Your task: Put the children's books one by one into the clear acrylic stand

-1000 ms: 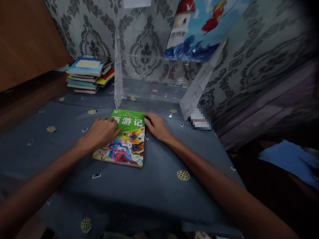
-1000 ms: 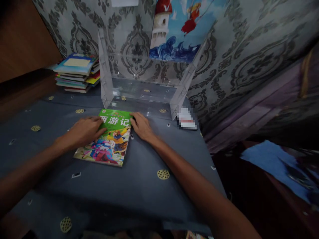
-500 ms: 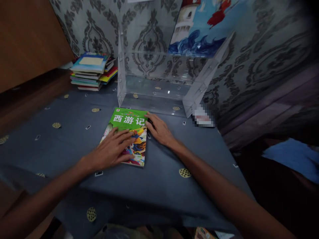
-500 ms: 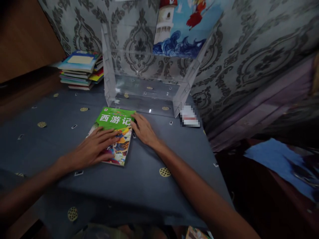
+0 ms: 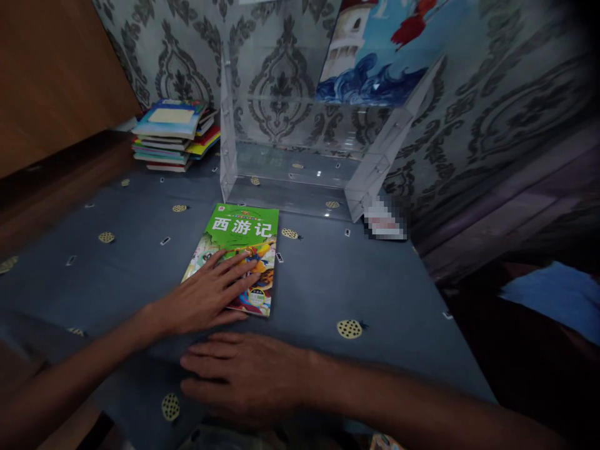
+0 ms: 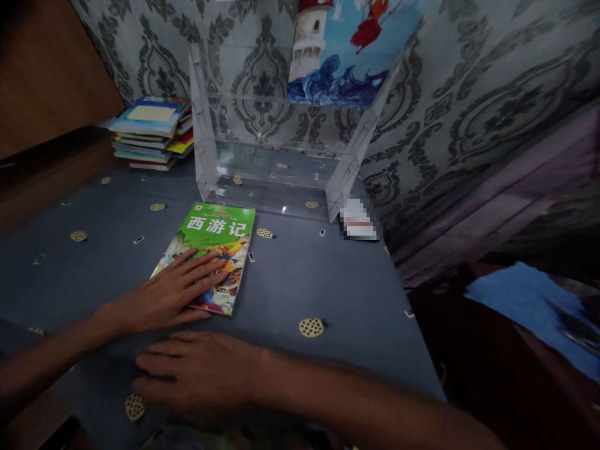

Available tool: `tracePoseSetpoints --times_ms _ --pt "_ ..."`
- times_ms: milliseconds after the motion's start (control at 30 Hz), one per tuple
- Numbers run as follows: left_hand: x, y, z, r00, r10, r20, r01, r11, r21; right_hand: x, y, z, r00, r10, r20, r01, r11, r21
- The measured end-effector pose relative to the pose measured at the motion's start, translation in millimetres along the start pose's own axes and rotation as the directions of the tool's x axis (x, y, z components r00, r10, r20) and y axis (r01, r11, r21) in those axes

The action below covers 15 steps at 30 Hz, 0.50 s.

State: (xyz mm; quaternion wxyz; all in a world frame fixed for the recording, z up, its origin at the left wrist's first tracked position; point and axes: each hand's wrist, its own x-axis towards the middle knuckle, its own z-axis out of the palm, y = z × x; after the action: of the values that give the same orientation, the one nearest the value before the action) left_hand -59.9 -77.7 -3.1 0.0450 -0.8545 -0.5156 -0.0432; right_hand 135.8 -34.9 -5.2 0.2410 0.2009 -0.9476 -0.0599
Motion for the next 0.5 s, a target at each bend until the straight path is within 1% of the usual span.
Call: tracePoseSetpoints --times_ms 33,100,200,333,433,467,500 --pt "0.9 -0.5 -0.3 1.0 0.003 0.01 -0.003 1.0 0.009 -0.6 0.6 2.4 0.999 -0.019 0.035 0.019 1.0 0.004" --pt "3.7 -3.9 0.6 1.0 0.011 0.014 -0.012 1.0 0.02 -3.0 3.1 8.5 0.995 -0.095 0.025 0.093 0.994 0.049" --pt "9.6 -13.4 4.8 1.0 0.02 -0.01 -0.019 0.999 0.031 -5.7 4.8 14.5 0.997 -0.083 -0.004 0.083 0.99 0.118" --pt "14.4 -23.0 9.4 0.999 0.013 -0.041 -0.012 0.999 0.034 -4.1 5.4 12.9 0.996 -0.081 -0.028 0.084 0.983 0.166" --pt "14.5 -22.0 7.2 0.998 0.022 -0.062 -0.021 1.0 0.019 -2.5 6.3 12.0 0.996 -0.089 -0.033 0.093 0.981 0.173" --pt "14.2 -20.5 5.5 0.997 0.024 -0.066 -0.023 1.0 0.018 -2.6 6.8 12.4 0.995 -0.088 -0.05 0.096 0.977 0.19" --pt "13.8 -18.7 3.7 0.997 0.026 -0.068 -0.025 0.999 0.022 -3.1 7.9 12.7 0.992 -0.084 -0.098 0.104 0.971 0.216"
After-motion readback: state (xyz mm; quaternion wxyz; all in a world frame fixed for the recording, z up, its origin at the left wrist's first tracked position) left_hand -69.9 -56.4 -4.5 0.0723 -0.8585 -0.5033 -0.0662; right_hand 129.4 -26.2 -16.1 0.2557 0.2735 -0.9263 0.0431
